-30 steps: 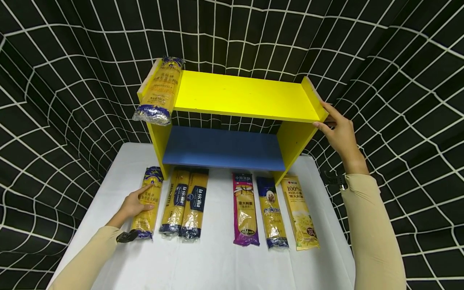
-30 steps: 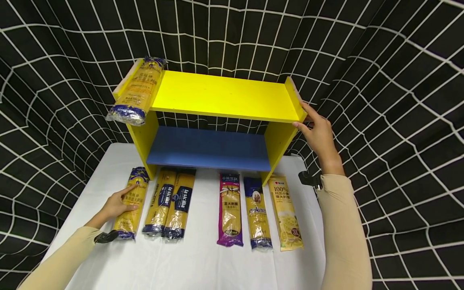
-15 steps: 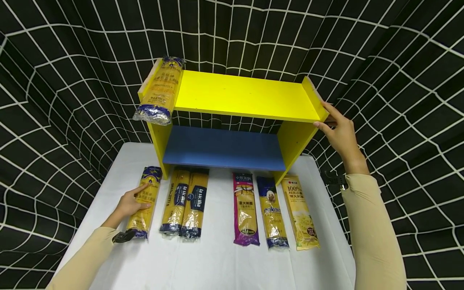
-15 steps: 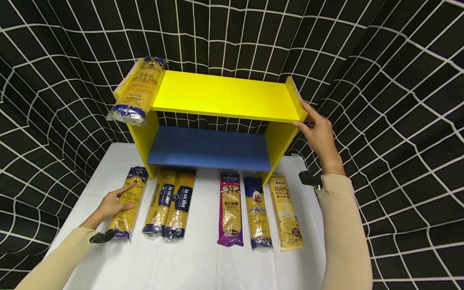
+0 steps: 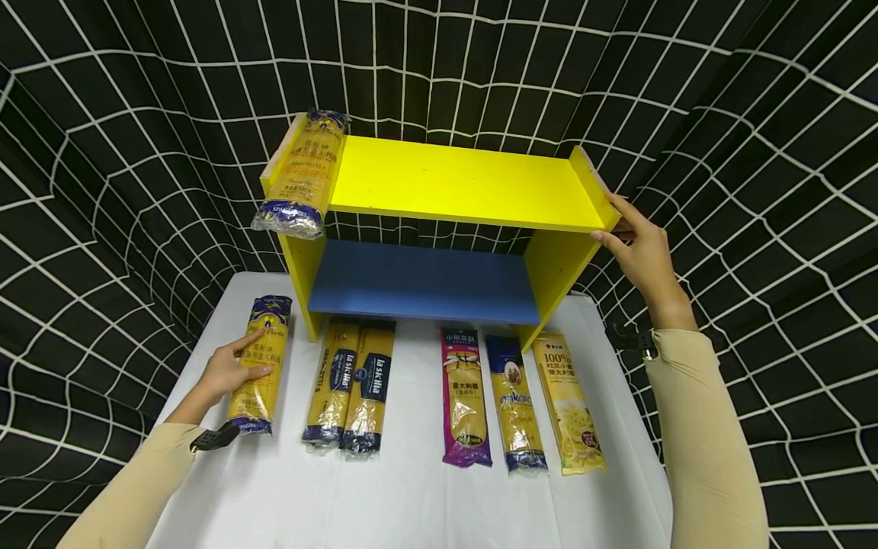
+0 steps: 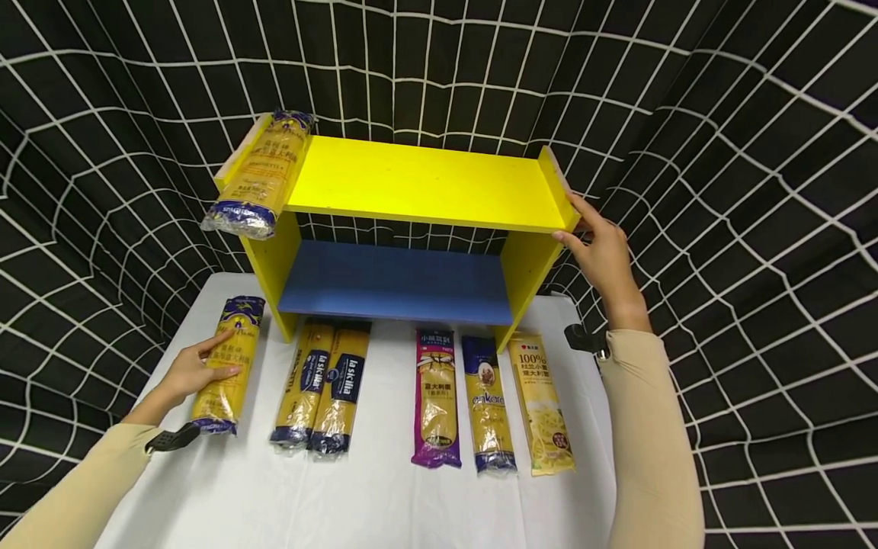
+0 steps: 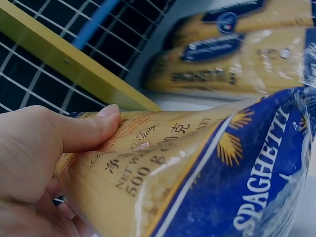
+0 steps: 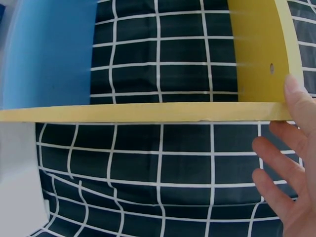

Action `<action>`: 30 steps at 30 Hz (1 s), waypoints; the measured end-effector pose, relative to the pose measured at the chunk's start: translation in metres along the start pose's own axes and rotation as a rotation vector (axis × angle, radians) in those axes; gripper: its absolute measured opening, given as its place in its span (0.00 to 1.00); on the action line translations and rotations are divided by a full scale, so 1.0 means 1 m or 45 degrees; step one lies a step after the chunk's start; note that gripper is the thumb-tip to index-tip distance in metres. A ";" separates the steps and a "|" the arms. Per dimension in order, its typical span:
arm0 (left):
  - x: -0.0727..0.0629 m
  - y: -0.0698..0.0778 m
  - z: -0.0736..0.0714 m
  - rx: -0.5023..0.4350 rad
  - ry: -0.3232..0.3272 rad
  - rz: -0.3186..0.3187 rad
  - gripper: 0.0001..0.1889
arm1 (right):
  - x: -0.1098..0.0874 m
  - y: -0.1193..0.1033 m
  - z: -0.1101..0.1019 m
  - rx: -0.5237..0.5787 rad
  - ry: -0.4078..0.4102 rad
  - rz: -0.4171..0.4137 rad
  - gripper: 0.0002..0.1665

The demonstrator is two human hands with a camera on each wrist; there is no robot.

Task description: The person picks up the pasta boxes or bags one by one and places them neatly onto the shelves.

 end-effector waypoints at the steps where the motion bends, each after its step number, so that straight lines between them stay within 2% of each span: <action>1: 0.001 0.004 -0.005 -0.002 0.000 0.006 0.47 | 0.000 0.000 0.000 -0.001 0.001 0.000 0.39; 6: 0.004 0.028 -0.032 0.033 0.006 0.057 0.47 | 0.000 -0.001 0.000 0.005 0.004 -0.002 0.39; 13: 0.009 0.071 -0.070 0.068 0.041 0.103 0.46 | -0.001 -0.001 0.000 0.006 0.002 0.001 0.40; 21: 0.016 0.115 -0.109 0.025 0.089 0.085 0.50 | -0.002 -0.001 0.000 0.006 0.008 -0.002 0.39; 30: 0.020 0.163 -0.148 0.004 0.169 0.094 0.48 | -0.002 -0.002 0.000 0.017 0.009 0.008 0.39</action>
Point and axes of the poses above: each hand's wrist, its own x-axis towards the middle knuckle, its own z-axis out of the palm, y = z × x, the point moved 7 cm from there along x, towards the middle knuckle, and after that the axes turned 9 degrees about z, right-handed, at the moved point
